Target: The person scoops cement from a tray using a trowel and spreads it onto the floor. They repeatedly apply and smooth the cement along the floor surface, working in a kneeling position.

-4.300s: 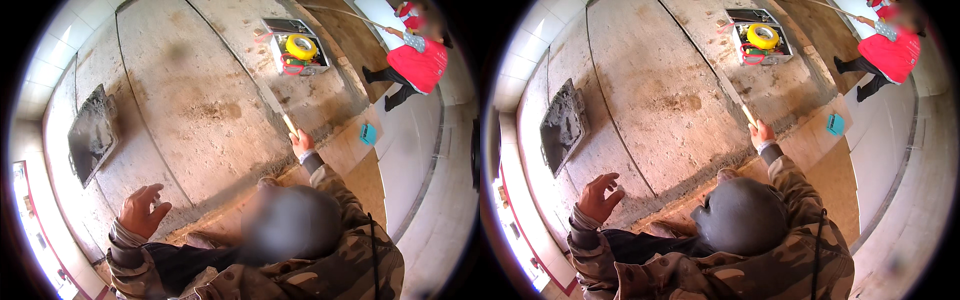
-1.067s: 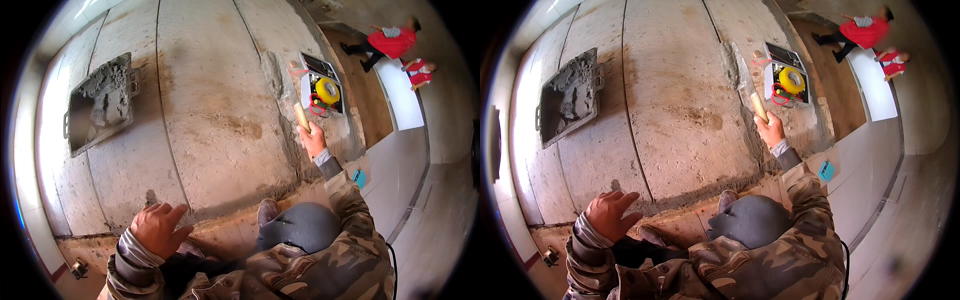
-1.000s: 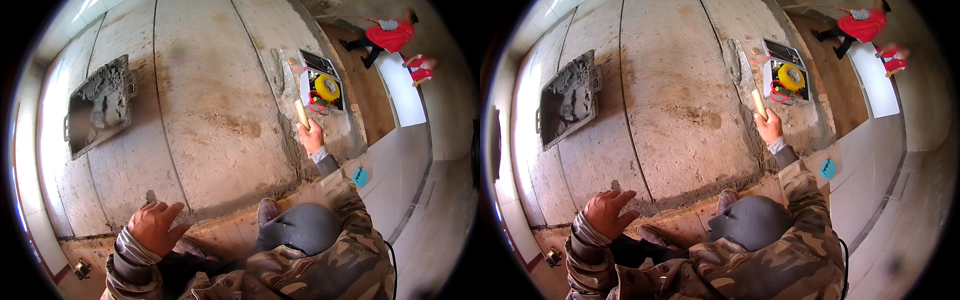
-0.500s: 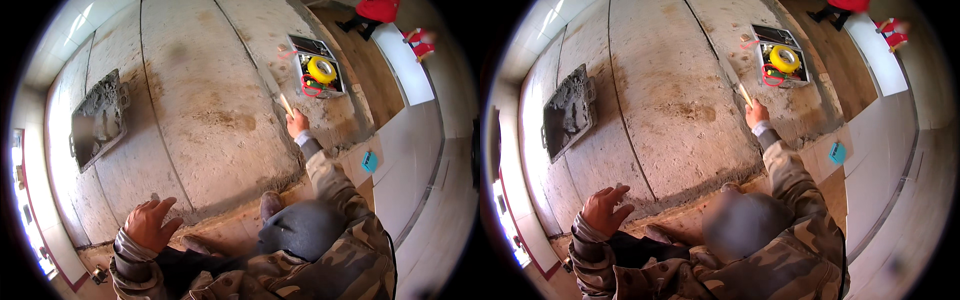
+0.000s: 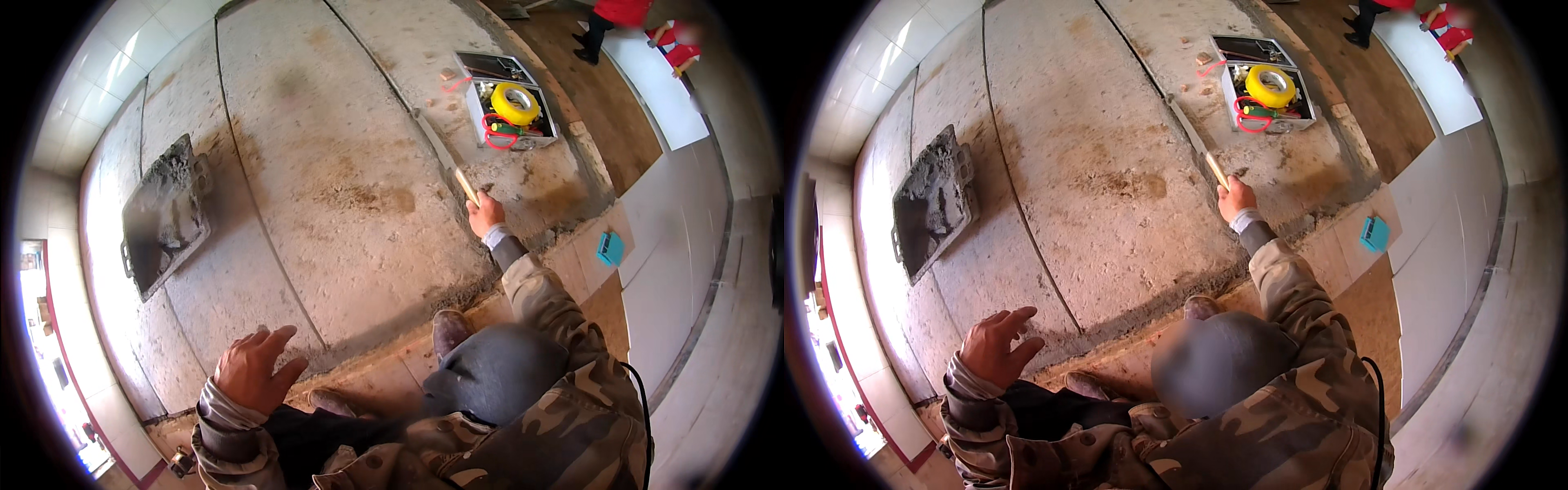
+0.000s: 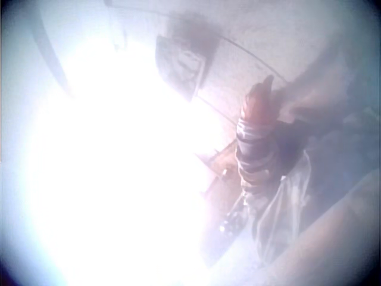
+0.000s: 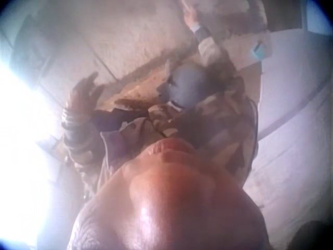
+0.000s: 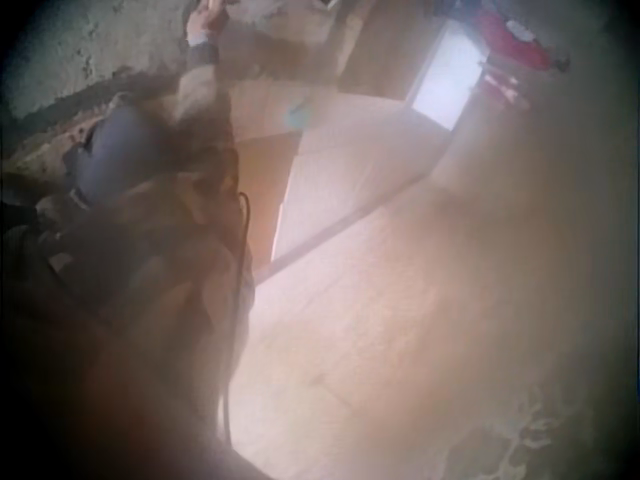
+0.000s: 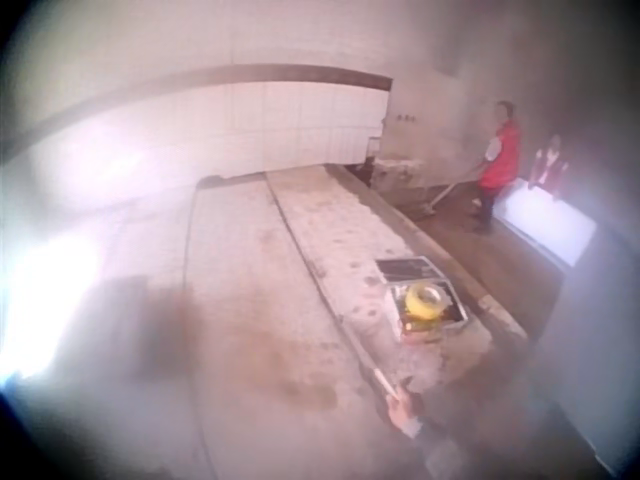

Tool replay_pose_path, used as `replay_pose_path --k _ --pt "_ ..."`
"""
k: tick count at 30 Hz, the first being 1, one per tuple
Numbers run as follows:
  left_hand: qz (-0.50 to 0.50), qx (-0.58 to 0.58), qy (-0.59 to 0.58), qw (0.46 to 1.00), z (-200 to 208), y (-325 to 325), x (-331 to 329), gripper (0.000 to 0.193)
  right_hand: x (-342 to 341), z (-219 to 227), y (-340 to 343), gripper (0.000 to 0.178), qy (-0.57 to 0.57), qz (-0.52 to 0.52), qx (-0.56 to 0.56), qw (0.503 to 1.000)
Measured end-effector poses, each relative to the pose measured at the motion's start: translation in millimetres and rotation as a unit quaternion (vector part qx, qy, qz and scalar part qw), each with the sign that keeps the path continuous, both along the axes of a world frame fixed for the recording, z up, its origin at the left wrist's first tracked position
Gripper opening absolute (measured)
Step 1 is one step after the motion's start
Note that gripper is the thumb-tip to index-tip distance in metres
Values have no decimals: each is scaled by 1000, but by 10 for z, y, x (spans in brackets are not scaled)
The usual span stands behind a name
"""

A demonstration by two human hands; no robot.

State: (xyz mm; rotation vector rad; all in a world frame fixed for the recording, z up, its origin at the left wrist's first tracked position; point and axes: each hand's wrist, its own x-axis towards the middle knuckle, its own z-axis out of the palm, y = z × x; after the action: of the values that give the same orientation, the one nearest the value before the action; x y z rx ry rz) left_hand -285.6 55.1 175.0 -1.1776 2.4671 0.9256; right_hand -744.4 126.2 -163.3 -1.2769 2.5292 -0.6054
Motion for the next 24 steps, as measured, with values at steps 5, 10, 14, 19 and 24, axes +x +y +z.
replay_pose_path --k 5,10,14,19,24 --pt "-10 -12 -7 1000 -20 4 -40 47 206 151 3 26 -52 -28 -41 997" --pt "-19 -6 -4 1000 -97 -23 -106 45 555 149 -755 21 -155 21 -14 988" --pt "-23 -11 8 1000 -233 -62 -237 44 309 -39 -746 23 -102 -66 -20 992" --pt "0 -16 -10 1000 -68 7 -53 45 371 -78 -126 22 -103 -84 -34 991" --pt "-11 -15 6 1000 -60 3 -62 44 103 -63 260 24 -42 -37 -96 994"
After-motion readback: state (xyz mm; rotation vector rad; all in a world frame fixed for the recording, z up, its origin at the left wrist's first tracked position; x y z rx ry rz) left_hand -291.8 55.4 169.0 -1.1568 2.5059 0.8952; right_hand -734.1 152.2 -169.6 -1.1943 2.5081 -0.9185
